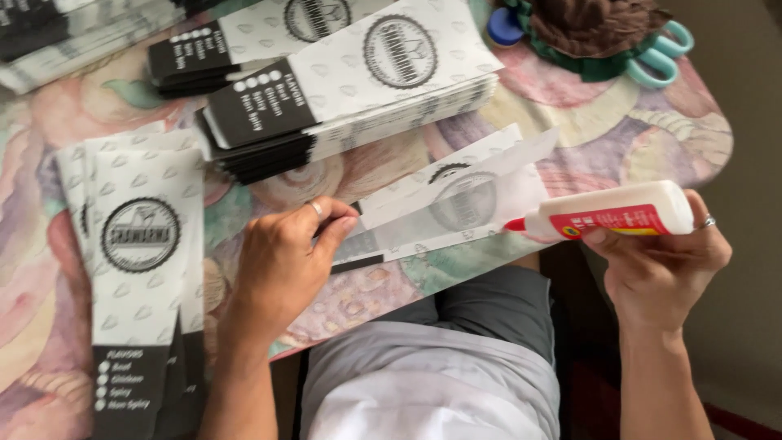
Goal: Folding and gluing paper shawarma wrappers to prepare them for use.
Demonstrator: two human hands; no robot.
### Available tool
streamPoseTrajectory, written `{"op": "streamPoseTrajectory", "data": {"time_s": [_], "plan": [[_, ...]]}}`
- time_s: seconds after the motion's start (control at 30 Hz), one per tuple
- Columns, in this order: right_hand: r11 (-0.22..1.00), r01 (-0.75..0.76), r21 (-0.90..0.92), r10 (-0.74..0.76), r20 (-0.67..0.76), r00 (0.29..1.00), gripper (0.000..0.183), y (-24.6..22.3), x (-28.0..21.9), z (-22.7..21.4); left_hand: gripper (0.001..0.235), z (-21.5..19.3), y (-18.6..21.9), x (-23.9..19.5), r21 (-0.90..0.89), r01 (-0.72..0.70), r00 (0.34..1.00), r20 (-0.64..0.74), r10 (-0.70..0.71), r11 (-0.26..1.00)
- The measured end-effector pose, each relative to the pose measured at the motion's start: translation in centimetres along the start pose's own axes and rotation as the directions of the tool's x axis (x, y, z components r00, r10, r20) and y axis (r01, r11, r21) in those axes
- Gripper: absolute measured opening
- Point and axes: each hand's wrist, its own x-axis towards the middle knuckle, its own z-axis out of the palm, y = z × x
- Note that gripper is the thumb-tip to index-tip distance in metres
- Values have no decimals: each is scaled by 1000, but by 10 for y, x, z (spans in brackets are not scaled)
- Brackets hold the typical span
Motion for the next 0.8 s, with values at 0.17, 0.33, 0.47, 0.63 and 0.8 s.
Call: {"op": "streamPoseTrajectory", "data": {"time_s": [0.17, 0.33, 0.47, 0.63, 0.8], "plan": [[998, -45, 48, 43, 47, 998, 53, -18, -19, 59, 7, 2, -4, 6, -17, 49, 999, -5, -49, 999], [991, -62, 119, 42, 163, 986, 42, -24, -36, 106, 7, -3, -5, 17, -128, 138, 987, 98, -126, 982], [994, -103, 37, 92, 224, 970, 49, -52, -45, 143, 6, -3, -5, 20, -149, 185, 978, 123, -167, 971], [989, -134, 65, 110, 292, 950, 46, -56, -57, 166, 6, 1, -8, 20, -213, 216, 971, 152, -186, 953], [967, -113, 227, 58, 237, 970, 38, -29, -50, 146, 4, 6, -13, 18, -255, 168, 981, 137, -136, 952]]}}
